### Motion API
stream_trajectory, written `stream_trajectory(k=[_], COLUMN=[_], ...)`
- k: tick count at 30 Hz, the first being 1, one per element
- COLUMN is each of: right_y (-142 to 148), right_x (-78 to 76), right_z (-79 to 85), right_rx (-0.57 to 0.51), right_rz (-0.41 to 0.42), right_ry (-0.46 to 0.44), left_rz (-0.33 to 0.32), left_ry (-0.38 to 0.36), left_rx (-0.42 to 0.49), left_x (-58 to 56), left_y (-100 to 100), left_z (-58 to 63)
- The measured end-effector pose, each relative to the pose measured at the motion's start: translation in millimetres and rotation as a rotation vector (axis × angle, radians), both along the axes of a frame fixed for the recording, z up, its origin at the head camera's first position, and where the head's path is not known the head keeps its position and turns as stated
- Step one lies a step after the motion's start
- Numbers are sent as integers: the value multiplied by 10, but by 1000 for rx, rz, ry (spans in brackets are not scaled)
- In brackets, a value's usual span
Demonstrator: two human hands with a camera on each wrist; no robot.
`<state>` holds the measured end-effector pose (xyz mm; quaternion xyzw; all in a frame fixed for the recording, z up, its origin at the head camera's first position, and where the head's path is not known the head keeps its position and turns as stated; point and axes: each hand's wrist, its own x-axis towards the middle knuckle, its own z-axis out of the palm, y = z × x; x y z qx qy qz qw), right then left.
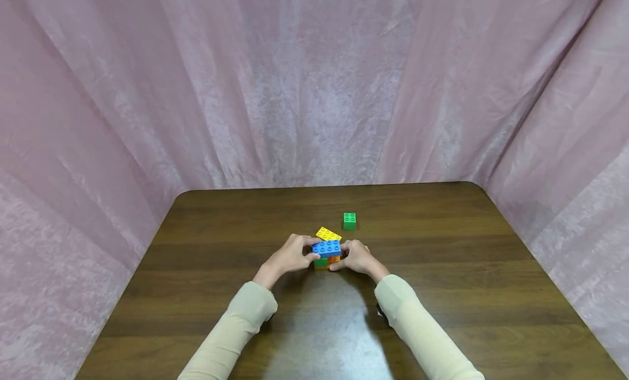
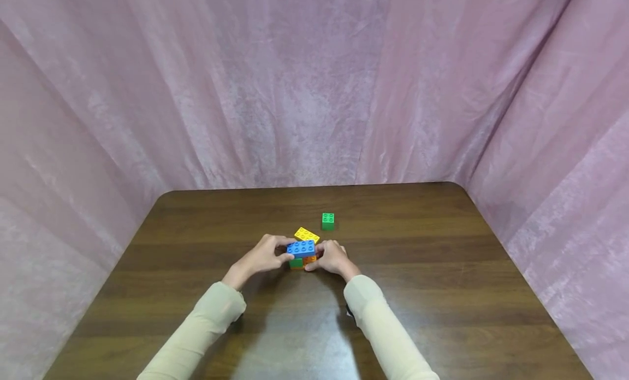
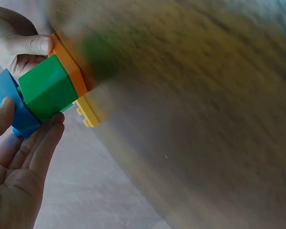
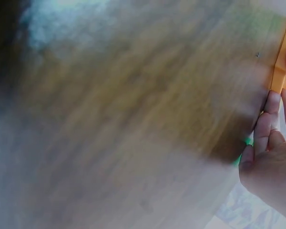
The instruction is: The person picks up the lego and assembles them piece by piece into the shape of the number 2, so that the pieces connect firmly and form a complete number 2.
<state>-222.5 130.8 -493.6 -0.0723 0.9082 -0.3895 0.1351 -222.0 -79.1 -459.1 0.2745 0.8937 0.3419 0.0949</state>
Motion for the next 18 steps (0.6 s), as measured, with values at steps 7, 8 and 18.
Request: stream_trajectory(k=[7, 8, 18], right_y=[11, 13, 6], right_x=[-11, -11, -22], right_z=[-8, -13, -30], right_rx=[-28, -32, -33], right_rz=[-10, -7, 2], right_ry=[2, 2, 19], left_rz=[0, 4, 24], left_ry=[-21, -28, -74], left_rx=[3, 3, -6], left_x=[-39, -42, -88], left_y=[-2, -3, -15], left_z=[8, 7, 43])
